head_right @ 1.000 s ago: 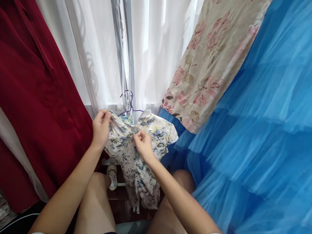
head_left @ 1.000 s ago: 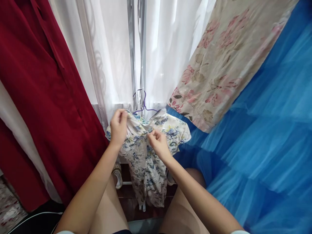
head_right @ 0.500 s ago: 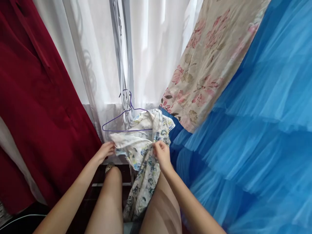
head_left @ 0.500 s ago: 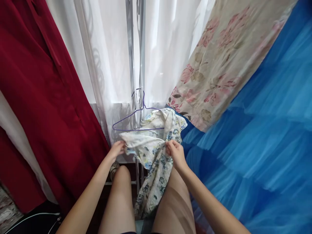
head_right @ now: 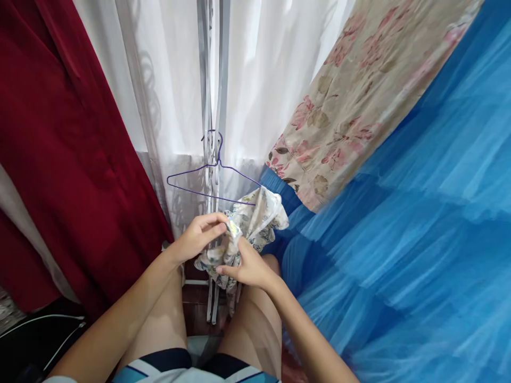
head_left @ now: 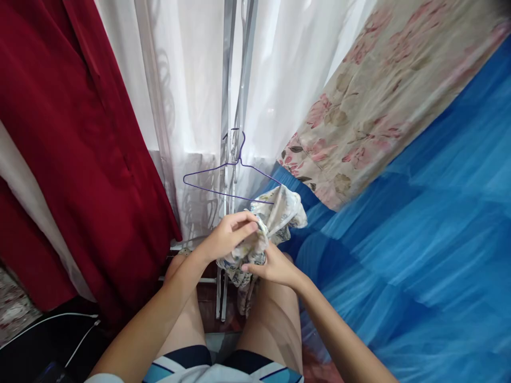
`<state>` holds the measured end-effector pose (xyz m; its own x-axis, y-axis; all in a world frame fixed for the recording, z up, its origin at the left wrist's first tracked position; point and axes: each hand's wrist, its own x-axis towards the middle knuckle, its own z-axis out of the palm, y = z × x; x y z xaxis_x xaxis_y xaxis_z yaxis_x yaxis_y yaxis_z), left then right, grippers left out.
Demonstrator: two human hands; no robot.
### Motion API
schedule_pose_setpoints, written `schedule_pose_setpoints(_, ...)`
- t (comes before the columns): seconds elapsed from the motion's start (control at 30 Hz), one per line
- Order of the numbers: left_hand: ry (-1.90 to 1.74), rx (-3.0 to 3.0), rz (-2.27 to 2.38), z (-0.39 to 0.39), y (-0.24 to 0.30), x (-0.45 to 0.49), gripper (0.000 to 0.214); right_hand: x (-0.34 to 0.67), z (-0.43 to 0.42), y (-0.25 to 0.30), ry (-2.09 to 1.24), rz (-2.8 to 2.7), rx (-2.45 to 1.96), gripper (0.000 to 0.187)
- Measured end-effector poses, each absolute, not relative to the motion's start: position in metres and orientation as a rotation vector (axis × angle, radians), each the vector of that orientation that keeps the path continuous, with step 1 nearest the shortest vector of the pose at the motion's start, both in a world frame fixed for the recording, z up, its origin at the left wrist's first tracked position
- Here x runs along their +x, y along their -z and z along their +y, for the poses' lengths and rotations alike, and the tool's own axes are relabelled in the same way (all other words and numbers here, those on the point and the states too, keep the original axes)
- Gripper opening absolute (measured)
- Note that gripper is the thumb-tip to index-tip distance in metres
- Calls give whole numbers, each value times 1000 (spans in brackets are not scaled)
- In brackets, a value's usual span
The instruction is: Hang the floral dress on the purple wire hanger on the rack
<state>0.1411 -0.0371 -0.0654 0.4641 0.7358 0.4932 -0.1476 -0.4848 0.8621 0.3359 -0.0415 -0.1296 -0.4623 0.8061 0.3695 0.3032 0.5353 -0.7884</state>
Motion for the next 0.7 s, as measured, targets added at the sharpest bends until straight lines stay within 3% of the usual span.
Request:
schedule_pose_setpoints(0.2, -1280, 1888, 575, -34, 88, 135, 51, 301, -63, 115, -1531, -1520, -689, 66)
schedule_pose_setpoints(0.33, -1009, 1933, 562, -20, 117, 120, 63, 307, -73, 110, -1745, -1381, -734, 71)
schedule_pose_setpoints(0.53, -725, 2385, 563, -20, 135, 128, 80, 329, -76, 108, -1590, -1560, -877, 51)
schedule_pose_setpoints(0.7, -515, 2411, 731, -10, 161, 126, 58, 345, -77, 118, -1349, -1549, -994, 34)
